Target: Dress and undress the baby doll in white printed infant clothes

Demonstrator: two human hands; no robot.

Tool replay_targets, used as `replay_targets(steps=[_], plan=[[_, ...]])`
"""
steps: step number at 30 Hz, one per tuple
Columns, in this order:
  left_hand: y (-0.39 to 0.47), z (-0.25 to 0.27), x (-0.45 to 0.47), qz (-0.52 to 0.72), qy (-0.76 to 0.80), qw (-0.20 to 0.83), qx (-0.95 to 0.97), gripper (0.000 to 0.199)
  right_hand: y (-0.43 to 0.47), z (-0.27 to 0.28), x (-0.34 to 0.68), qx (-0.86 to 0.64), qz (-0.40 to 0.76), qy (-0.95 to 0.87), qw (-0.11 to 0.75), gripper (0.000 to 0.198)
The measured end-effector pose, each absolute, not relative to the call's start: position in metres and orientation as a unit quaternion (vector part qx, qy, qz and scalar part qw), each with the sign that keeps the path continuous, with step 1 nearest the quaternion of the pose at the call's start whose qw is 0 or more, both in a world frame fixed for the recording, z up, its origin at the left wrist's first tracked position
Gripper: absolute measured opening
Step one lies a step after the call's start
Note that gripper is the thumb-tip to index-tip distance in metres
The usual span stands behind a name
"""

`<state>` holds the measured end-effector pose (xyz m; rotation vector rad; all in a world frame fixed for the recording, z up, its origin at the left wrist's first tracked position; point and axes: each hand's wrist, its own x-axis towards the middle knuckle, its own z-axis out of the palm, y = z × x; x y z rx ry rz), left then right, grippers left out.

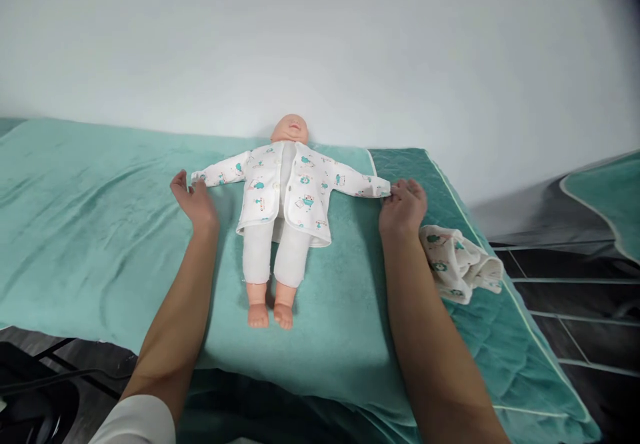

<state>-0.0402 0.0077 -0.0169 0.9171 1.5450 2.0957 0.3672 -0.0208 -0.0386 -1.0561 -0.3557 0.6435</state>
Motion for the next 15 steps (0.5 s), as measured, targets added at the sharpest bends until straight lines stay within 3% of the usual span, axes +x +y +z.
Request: replay_targets(steps=[3, 6, 11, 15], plan=[[-0.001, -0.011, -0.027, 0.737, 0.513, 0.181, 0.402, 0.027, -0.03, -0.036, 0.347, -0.521, 0.192, -0.278, 0.784, 0.048], [-0.014, -0.002, -0.014, 0.664, 0.469, 0.276, 0.513, 0.016, -0.052, -0.024, 0.308, -0.498, 0.195, -0.467, 0.704, 0.043], [-0.039, 0.017, -0.011, 0.466, 0.464, 0.364, 0.66, 0.033, -0.091, 0.003, 0.253, -0.441, 0.117, -0.754, 0.473, 0.039], [-0.045, 0.026, -0.027, 0.347, 0.506, 0.447, 0.65, 0.037, -0.102, 0.011, 0.251, -0.424, 0.107, -0.814, 0.384, 0.053]])
